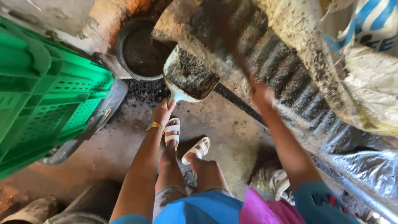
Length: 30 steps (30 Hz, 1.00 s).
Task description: The person sweeps dark granular debris from a wet concrete floor into a dustpan using a broom, then transfers the collected debris into a white sack. The person repeats this process multiple times, clearing debris from different areas of the floor.
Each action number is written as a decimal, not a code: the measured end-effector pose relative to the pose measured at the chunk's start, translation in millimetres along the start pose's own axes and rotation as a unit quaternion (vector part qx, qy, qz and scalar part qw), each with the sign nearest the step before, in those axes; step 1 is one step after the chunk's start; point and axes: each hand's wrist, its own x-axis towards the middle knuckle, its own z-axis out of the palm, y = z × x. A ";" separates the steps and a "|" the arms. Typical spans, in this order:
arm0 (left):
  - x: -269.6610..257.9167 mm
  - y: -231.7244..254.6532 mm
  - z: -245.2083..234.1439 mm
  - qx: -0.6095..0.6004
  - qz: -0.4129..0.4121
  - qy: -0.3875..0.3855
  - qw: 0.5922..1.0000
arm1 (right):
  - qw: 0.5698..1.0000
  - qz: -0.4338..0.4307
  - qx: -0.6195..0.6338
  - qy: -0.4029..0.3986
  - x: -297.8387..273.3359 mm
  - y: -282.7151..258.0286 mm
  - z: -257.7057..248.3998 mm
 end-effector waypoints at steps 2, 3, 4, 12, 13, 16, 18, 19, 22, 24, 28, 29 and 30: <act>2.1 0.7 1.7 0.001 -0.005 -0.004 1.000 | 0.996 -0.028 0.073 -0.045 -46.7 -1.9 -29.2; 4.7 -1.1 0.6 0.007 -0.012 -0.008 1.000 | 0.983 -0.054 0.149 -0.093 -68.5 -5.2 -40.9; 7.0 -0.8 1.3 0.005 -0.012 -0.003 1.000 | 0.983 -0.058 0.149 -0.089 -70.8 -1.5 -59.3; 1.4 -1.3 -4.0 -0.050 -0.010 -0.027 0.998 | 0.984 0.024 0.156 -0.080 50.8 38.1 -54.1; -0.5 -0.2 -7.0 -0.046 -0.010 -0.026 0.999 | 0.984 0.025 0.159 -0.079 66.9 30.3 -43.5; -0.5 0.8 -10.7 -0.034 -0.020 -0.043 0.998 | 0.977 0.008 0.204 -0.065 99.7 -1.7 -22.1; 1.2 -4.5 -8.3 -0.047 -0.018 -0.042 0.998 | 0.965 0.028 0.154 -0.209 95.3 -37.2 -22.8; 1.3 -5.2 -7.9 -0.045 -0.016 -0.045 0.998 | 0.965 0.033 0.154 -0.210 79.7 -41.7 -21.5; 2.2 -2.7 -10.5 -0.036 -0.018 -0.051 0.998 | 0.951 0.010 0.167 -0.259 32.8 -43.1 -33.4; 1.5 0.1 -15.3 -0.036 -0.023 -0.050 0.998 | 0.948 0.009 0.154 -0.277 -4.8 -29.9 -54.6; 6.2 -4.4 -16.0 -0.036 -0.015 -0.059 0.997 | 0.979 -0.035 0.166 -0.111 -51.9 28.2 -36.5; 6.6 -5.0 -15.7 -0.035 -0.010 -0.055 0.998 | 0.983 -0.021 0.154 -0.099 -50.1 42.2 -20.0; 7.1 -5.3 -14.3 -0.035 -0.004 -0.051 0.998 | 0.986 -0.006 0.142 -0.086 -48.9 57.4 -2.8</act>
